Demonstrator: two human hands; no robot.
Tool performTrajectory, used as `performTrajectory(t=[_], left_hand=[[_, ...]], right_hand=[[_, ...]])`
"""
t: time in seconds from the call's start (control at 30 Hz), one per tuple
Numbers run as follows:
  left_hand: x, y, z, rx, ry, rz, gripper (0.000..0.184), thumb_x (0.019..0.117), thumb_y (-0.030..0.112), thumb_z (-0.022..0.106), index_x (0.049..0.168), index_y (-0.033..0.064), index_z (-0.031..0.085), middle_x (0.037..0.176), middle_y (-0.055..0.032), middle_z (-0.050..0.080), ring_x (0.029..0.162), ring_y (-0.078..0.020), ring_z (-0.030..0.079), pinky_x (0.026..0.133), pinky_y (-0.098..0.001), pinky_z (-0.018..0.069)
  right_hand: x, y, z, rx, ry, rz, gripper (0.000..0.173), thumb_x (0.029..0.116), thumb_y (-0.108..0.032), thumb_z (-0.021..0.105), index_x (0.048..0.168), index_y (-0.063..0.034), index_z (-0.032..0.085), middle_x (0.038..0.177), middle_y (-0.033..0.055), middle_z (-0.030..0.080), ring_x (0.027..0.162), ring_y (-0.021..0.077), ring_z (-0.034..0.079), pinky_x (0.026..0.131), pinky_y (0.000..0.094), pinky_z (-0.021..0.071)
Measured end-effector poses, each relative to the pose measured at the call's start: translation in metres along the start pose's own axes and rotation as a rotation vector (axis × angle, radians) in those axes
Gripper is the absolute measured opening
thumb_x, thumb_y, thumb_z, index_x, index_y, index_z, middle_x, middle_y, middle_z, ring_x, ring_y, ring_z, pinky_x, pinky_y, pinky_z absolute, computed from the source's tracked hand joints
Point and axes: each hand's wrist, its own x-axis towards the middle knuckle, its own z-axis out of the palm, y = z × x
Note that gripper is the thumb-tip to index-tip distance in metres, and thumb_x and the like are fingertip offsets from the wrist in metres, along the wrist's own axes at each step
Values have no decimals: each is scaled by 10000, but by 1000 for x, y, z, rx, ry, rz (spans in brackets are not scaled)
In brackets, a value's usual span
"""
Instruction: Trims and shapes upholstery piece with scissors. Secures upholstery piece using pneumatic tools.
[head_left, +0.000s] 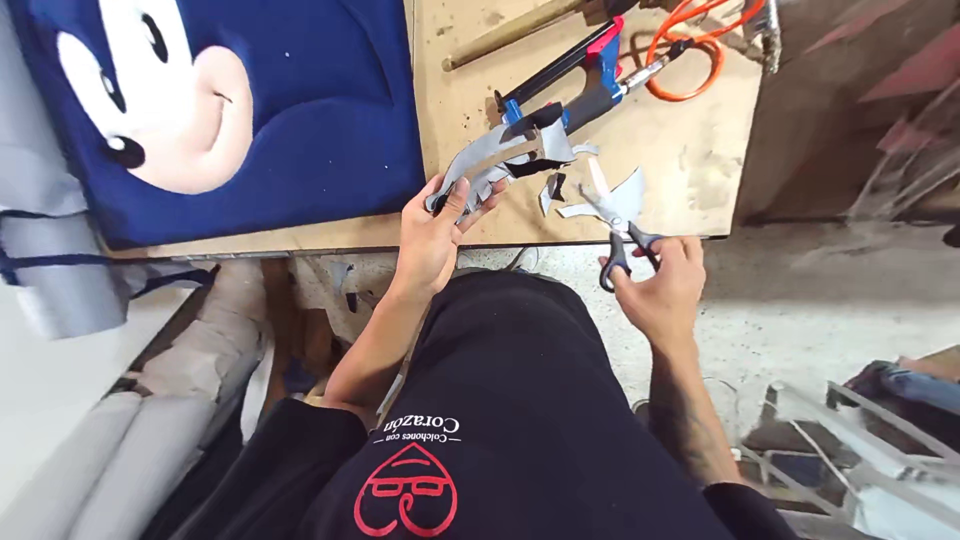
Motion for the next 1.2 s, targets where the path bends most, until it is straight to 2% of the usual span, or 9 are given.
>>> performTrajectory(t=[0.1,0.2,0.27,0.33,0.47,0.6,0.73,0.83,1.2], left_hand=[[5,-9,-3,-17,45,17,383,1071,82,517,1416,-81,480,1273,-272,651,1158,-385,676,1035,-509,557],[2,-13,-1,1,103,18,392,1063,74,534,1426,-71,503,1259,-248,657,1103,-364,700,989,-501,592],[-3,-13,0,31,124,7,383,1062,89,545,1426,-30,535,1276,-212,663,1108,-334,703,994,-485,592],[-10,-12,2,56,131,-4,387,1065,102,541,1439,2,541,1289,-193,663,1101,-312,708,987,-469,593],[-18,-23,-1,66,146,-1,363,1066,95,533,1399,-49,554,1215,-219,692,1043,-320,722,941,-468,610],[-21,-42,11,91,151,-25,348,1067,114,540,1377,-35,591,1177,-206,701,983,-291,724,887,-435,620],[-21,-59,18,123,172,35,337,1071,114,527,1364,-32,608,1163,-206,710,971,-274,720,860,-407,614],[-20,-76,14,145,239,30,334,1070,116,532,1363,-22,614,1163,-194,720,963,-262,723,835,-378,611],[12,-149,-24,337,413,-124,305,1073,163,537,1303,18,674,1131,-123,739,912,-198,723,773,-348,614]], right_hand=[[25,21,19,-100,97,153,565,870,-414,728,1180,45,614,1234,300,558,1164,441,563,958,588,485],[52,31,35,-192,99,215,594,858,-451,704,1212,23,650,1338,314,527,1260,486,499,1027,645,417],[65,23,32,-288,44,236,611,861,-481,686,1220,13,674,1464,302,466,1382,531,379,1073,736,310],[69,-1,15,-321,47,167,620,909,-487,665,1275,14,655,1550,303,397,1471,545,270,1128,763,240],[61,-73,-13,-113,107,-387,568,936,-396,729,1393,-82,606,1503,210,494,1420,397,429,1157,582,369],[70,-116,13,-61,23,-759,386,962,-278,713,1322,-143,682,1406,151,609,1366,356,509,1157,609,341],[86,-100,58,9,76,-847,180,981,-112,657,1138,-93,744,1202,122,697,1246,335,593,1086,531,442],[91,-82,84,153,52,-861,133,981,-33,637,1031,-25,760,1142,134,721,1188,313,638,1039,445,525],[110,-30,148,149,-204,-864,187,1008,-46,555,1016,-25,740,1108,126,714,1124,287,654,969,401,554]])
